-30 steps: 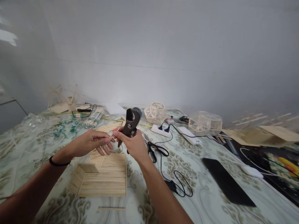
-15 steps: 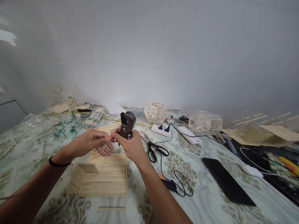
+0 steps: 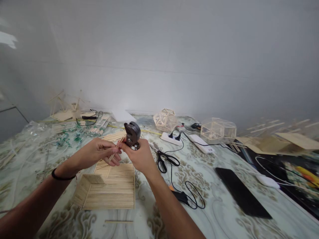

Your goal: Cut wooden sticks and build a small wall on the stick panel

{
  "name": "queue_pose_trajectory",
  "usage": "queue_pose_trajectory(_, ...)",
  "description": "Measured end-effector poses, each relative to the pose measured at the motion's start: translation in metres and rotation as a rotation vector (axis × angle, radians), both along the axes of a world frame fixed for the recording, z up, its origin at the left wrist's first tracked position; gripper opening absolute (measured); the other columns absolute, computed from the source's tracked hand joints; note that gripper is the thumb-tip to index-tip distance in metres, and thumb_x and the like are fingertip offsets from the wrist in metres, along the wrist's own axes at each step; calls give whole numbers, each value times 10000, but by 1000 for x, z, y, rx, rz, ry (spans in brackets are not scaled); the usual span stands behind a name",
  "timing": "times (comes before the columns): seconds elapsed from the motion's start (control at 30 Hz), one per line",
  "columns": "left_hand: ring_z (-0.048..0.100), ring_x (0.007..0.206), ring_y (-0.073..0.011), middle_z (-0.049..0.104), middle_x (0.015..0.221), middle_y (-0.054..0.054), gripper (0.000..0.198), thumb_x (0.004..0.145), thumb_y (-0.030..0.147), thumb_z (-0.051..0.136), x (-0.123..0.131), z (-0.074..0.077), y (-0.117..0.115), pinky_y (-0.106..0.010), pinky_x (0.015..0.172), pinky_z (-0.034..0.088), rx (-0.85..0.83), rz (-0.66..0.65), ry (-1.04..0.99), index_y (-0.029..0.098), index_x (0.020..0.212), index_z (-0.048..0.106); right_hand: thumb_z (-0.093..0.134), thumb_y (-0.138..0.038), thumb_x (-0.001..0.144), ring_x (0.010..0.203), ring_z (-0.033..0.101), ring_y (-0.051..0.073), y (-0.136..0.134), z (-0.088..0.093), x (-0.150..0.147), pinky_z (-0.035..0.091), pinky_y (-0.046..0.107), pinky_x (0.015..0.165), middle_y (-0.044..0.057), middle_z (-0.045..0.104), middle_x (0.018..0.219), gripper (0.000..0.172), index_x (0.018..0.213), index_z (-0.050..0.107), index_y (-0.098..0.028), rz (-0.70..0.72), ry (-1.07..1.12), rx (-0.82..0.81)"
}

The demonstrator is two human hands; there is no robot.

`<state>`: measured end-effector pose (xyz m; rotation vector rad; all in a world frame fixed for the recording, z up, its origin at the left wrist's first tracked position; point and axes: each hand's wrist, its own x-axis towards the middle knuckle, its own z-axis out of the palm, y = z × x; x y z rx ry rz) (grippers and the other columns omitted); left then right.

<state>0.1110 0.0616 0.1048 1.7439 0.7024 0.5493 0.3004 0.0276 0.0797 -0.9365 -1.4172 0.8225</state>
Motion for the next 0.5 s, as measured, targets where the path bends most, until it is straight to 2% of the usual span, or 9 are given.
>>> queue_pose_trajectory(0.17,794,796,-221,799,829,-95,371,940,446,639,-7,3,3,-285,724,664,18,-24,37,114,840,769,694,-403,869,728,625,174,0,1,12,500,304,737,25,699,780,224,798,678,-191,-67,-165,99)
queue_pose_trajectory(0.33,794,832,-228,808,873,-95,329,952,413,645,-16,12,3,-292,765,663,-10,-144,45,126,883,791,623,-215,890,879,620,197,4,3,31,490,328,805,53,656,918,39,928,628,-208,-243,-398,479)
queue_pose_trajectory(0.4,794,839,-231,810,888,-101,328,954,405,644,-17,14,2,-300,784,663,-10,-194,58,124,879,796,607,-147,878,952,611,208,6,1,33,492,344,839,69,636,980,126,984,611,-217,-249,-491,578)
queue_pose_trajectory(0.5,796,844,-237,813,902,-113,323,947,402,654,-17,15,0,-299,795,662,-13,-240,67,118,900,800,600,-132,902,1009,605,215,8,-3,28,499,365,888,85,626,1030,161,1031,592,-228,-257,-572,643)
